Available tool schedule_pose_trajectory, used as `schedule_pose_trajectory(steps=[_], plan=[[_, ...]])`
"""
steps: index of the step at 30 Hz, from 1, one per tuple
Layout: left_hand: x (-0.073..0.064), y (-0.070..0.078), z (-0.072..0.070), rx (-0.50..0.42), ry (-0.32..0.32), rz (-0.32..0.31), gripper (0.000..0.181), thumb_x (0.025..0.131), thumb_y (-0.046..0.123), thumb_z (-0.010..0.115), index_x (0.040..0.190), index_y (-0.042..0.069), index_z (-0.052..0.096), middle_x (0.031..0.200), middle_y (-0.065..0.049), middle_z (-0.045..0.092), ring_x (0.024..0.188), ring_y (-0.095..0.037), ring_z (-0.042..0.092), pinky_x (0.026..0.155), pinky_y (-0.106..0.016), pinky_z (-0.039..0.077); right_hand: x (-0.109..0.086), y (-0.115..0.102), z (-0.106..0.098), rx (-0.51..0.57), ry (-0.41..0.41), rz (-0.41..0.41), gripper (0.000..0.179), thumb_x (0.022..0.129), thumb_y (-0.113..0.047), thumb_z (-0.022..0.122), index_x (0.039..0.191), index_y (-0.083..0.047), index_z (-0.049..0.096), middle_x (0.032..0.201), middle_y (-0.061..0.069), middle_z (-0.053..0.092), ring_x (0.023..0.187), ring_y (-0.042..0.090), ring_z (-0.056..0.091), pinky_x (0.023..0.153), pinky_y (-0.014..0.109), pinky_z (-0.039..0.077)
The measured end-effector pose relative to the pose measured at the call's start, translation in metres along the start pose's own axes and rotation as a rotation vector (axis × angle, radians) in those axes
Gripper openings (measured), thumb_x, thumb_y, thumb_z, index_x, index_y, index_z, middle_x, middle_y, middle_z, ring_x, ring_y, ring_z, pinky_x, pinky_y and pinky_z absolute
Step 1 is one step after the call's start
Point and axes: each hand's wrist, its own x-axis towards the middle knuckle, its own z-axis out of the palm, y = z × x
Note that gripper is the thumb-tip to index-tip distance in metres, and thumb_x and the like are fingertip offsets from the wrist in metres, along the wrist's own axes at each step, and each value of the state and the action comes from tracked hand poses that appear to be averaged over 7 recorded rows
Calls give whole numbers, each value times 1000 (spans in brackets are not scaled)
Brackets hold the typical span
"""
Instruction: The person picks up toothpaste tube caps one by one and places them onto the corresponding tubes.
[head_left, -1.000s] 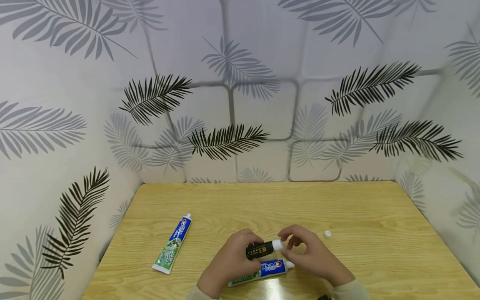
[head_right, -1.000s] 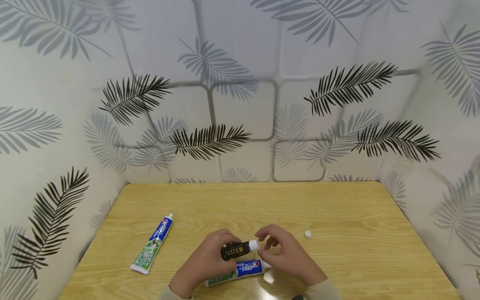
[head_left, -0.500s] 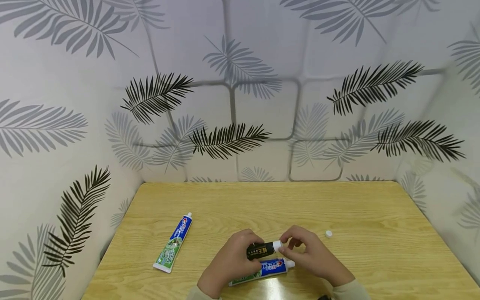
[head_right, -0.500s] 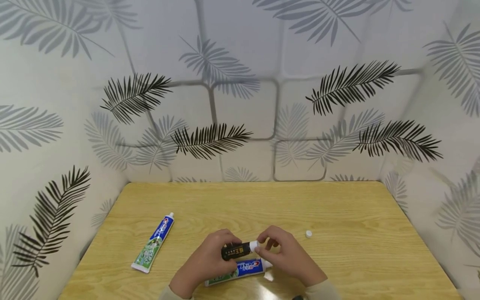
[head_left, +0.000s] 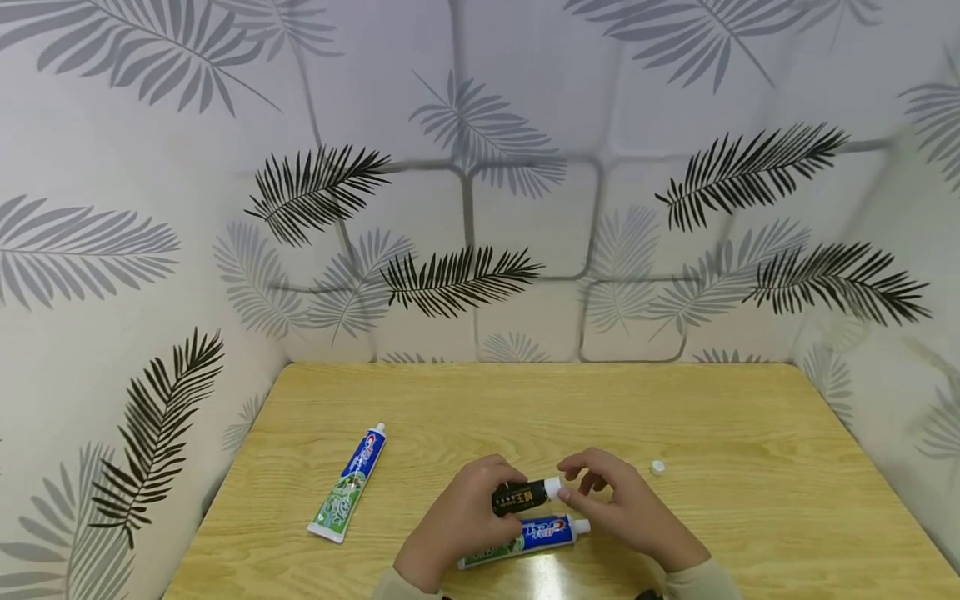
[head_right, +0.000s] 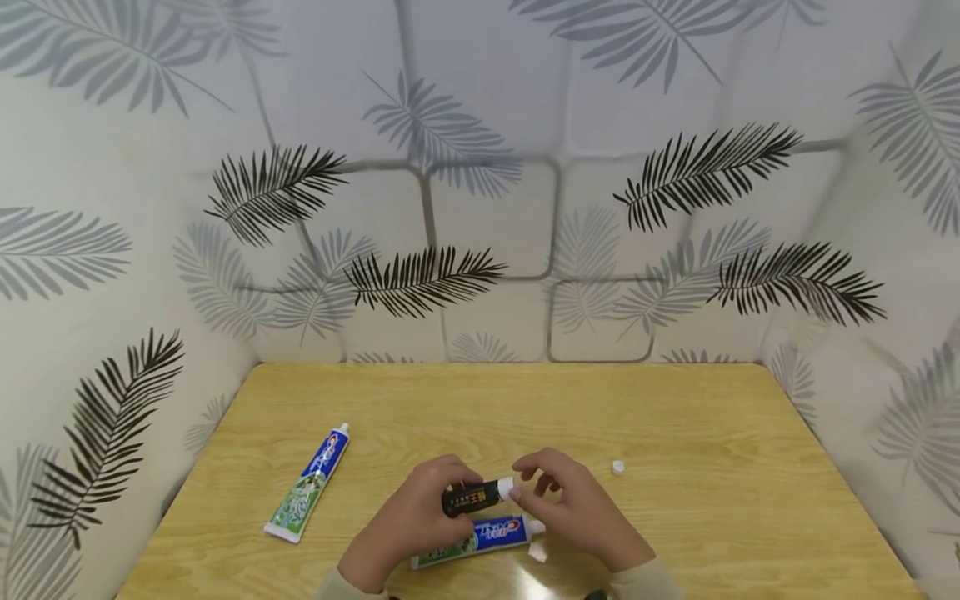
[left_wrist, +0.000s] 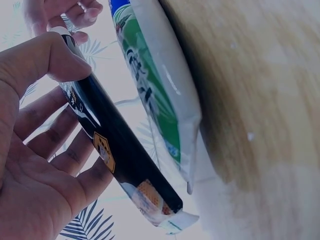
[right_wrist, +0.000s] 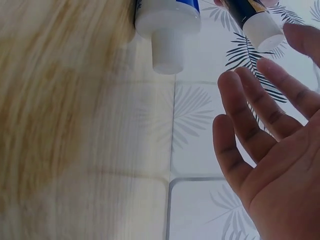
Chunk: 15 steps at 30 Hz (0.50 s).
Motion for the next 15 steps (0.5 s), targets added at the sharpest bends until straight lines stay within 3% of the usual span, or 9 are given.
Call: schedule_pose_trajectory(steps=[7, 15], plan=[[-1, 3, -2, -11, -2, -13, 38, 74, 6, 84, 112, 11, 80, 102, 7, 70, 91, -4, 63, 86, -23, 57, -1, 0, 2, 23, 4, -93, 24, 99, -17, 77, 120, -26, 70, 115, -7, 71, 86, 7, 67, 80, 34, 58], [-2, 3, -3, -8, -8, -10, 40, 74, 7, 85, 113, 11, 80, 104, 7, 71, 93, -3, 64, 86, -23, 57, 0, -4, 1, 11, -14, -15, 4, 102, -27, 72, 106, -29, 73, 106, -10, 70, 85, 7, 65, 79, 30, 56]])
